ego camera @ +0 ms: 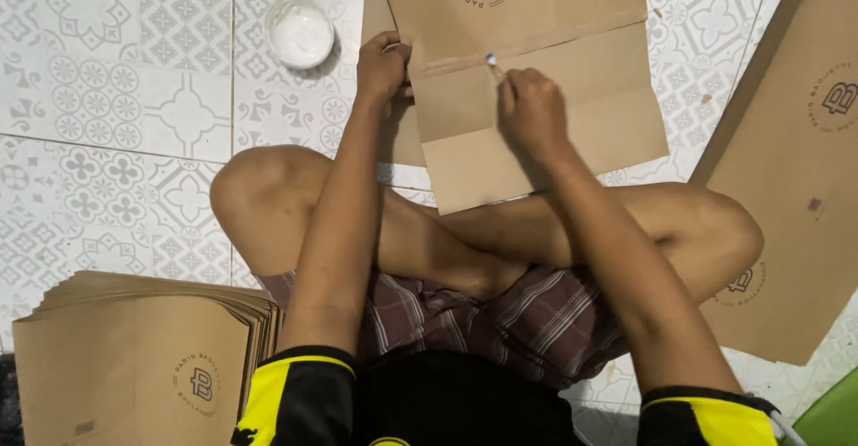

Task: The person sits on the floor and folds a flat brown paper bag into shape. They use a small brush to apply white adhesive from a container along the bag's seam, then press the edges together to secure the bag.

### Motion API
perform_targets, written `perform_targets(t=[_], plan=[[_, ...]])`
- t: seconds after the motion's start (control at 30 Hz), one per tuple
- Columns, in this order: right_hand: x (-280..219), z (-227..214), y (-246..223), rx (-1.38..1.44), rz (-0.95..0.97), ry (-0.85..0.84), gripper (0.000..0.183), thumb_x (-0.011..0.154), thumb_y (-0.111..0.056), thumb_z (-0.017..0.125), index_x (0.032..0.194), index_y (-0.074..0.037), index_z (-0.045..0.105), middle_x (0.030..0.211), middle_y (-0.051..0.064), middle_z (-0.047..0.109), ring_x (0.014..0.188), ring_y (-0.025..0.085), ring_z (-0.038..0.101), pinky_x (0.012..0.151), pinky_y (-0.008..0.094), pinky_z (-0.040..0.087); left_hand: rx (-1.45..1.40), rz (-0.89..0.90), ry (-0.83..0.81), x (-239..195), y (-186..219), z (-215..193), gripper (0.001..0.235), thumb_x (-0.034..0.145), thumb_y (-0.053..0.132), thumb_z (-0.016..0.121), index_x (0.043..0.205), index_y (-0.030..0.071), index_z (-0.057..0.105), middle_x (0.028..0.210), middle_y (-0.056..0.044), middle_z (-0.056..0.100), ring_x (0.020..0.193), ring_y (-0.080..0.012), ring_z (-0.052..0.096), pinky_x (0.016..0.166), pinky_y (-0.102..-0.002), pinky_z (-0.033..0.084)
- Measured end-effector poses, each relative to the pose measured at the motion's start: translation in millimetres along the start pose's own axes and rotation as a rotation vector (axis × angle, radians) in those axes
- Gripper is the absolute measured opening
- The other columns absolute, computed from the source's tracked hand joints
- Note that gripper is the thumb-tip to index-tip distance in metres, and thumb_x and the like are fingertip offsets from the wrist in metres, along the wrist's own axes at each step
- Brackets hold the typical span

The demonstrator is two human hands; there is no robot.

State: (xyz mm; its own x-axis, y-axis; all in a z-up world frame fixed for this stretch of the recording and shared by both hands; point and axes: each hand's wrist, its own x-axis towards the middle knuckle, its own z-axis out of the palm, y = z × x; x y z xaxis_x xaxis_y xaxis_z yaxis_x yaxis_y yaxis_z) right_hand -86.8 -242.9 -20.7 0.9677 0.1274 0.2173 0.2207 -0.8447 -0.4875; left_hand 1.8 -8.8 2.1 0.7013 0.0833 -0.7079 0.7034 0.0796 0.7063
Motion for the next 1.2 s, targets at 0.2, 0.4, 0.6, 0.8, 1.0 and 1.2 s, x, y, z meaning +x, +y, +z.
perform_targets(t=[0.2, 0.4, 0.6, 0.8, 1.0, 1.2], plan=[[2, 29, -56, 0.17, -0.04, 0.049, 0.013, 0.098, 0.0, 0.06, 0.098, 0.005, 0.072, 0.083, 0.018, 0.069, 0.071, 0.032, 0.064, 0.064, 0.044, 0.049, 0.039, 0.015, -0.005, -2, 0, -1, 0.016, 0.095, 0.013, 0.056, 0.102, 0.01, 0.069, 0.081, -0.007, 0.07, 0.058, -0.0188, 0.061, 0.04, -0.034, 0.058], [-2, 33, -84, 0.237, -0.053, 0.081, 0.014, 0.098, 0.0, 0.061, 0.106, 0.003, 0.072, 0.088, 0.016, 0.071, 0.075, 0.031, 0.066, 0.068, 0.042, 0.051, 0.075, -0.013, -0.01, -13, 8, -2, 0.014, 0.099, 0.017, 0.055, 0.103, 0.012, 0.067, 0.067, -0.004, 0.056, 0.053, -0.015, 0.049, 0.041, -0.032, 0.052], [-3, 41, -77, 0.223, 0.036, 0.162, 0.012, 0.096, 0.001, 0.062, 0.098, 0.005, 0.074, 0.089, 0.017, 0.075, 0.076, 0.031, 0.07, 0.068, 0.042, 0.055, 0.076, -0.004, 0.026, -9, 7, -1, 0.017, 0.096, 0.015, 0.058, 0.105, 0.009, 0.071, 0.072, -0.006, 0.066, 0.048, -0.0166, 0.054, 0.034, -0.031, 0.049], [-2, 46, -89, 0.258, -0.006, 0.173, 0.01, 0.097, -0.001, 0.065, 0.099, 0.003, 0.073, 0.091, 0.016, 0.075, 0.078, 0.031, 0.071, 0.071, 0.042, 0.054, 0.174, 0.005, 0.068, 3, -2, -2, 0.027, 0.095, 0.026, 0.065, 0.117, 0.01, 0.07, 0.074, -0.004, 0.064, 0.053, -0.0142, 0.055, 0.037, -0.03, 0.054], [-4, 45, -88, 0.263, 0.069, 0.181, 0.014, 0.097, -0.002, 0.061, 0.098, 0.003, 0.073, 0.089, 0.017, 0.075, 0.077, 0.032, 0.069, 0.07, 0.043, 0.052, 0.187, 0.053, 0.067, 7, -7, -3, 0.022, 0.094, 0.026, 0.065, 0.107, 0.008, 0.071, 0.075, -0.006, 0.069, 0.047, -0.0161, 0.058, 0.034, -0.03, 0.054], [-2, 44, -87, 0.277, 0.049, 0.162, 0.012, 0.097, -0.001, 0.063, 0.099, 0.004, 0.074, 0.089, 0.016, 0.075, 0.077, 0.03, 0.07, 0.069, 0.041, 0.053, 0.191, 0.014, 0.071, 0, 0, -2, 0.02, 0.096, 0.026, 0.063, 0.107, 0.01, 0.07, 0.076, -0.007, 0.066, 0.051, -0.0173, 0.055, 0.034, -0.032, 0.054]])
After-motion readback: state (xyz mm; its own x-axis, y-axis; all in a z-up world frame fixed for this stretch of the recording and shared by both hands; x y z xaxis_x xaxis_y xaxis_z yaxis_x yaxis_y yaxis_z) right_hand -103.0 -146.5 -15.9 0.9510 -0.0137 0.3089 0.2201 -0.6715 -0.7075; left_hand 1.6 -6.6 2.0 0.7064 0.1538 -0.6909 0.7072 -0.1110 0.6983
